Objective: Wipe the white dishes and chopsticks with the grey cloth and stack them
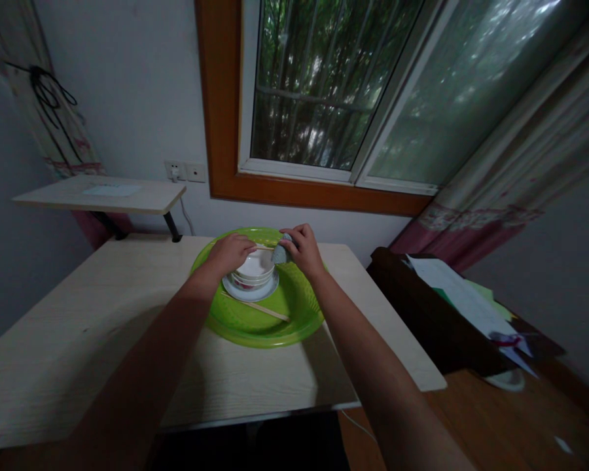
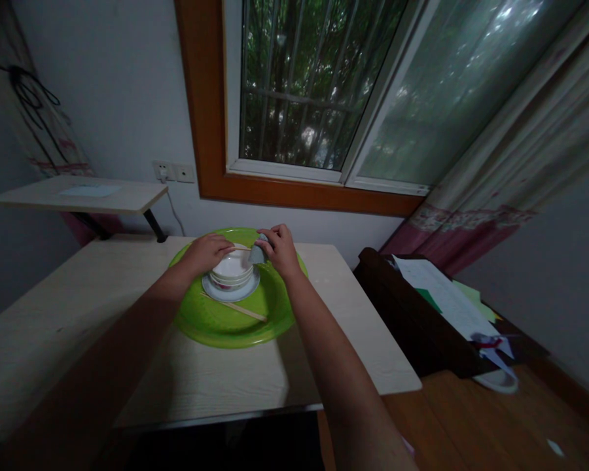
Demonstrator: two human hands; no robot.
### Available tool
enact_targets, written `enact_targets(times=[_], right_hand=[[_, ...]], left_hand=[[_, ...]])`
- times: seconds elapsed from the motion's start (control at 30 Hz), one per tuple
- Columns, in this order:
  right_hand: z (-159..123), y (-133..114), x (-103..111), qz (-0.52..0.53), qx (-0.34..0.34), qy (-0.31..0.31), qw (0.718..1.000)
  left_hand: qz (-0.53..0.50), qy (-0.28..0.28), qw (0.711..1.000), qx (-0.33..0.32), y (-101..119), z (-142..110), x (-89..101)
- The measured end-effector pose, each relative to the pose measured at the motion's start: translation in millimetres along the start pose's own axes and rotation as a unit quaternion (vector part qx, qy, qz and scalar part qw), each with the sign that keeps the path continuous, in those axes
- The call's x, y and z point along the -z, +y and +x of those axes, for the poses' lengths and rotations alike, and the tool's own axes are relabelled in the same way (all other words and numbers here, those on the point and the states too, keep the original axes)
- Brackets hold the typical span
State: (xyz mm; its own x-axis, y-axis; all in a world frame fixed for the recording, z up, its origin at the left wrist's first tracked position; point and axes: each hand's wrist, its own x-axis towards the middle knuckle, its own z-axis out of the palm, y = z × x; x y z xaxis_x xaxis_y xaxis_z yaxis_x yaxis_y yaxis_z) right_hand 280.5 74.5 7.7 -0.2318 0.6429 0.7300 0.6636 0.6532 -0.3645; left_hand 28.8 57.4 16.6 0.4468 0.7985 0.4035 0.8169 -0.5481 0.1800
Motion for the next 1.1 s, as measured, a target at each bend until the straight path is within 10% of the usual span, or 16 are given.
enact_targets(times=[1.1], right_hand=[[-2,-18,0,-0.034,0.128,-0.115,0.985]], left_hand=[[-0.012,0.016,0.999,-0.045,9,2,-3.6]])
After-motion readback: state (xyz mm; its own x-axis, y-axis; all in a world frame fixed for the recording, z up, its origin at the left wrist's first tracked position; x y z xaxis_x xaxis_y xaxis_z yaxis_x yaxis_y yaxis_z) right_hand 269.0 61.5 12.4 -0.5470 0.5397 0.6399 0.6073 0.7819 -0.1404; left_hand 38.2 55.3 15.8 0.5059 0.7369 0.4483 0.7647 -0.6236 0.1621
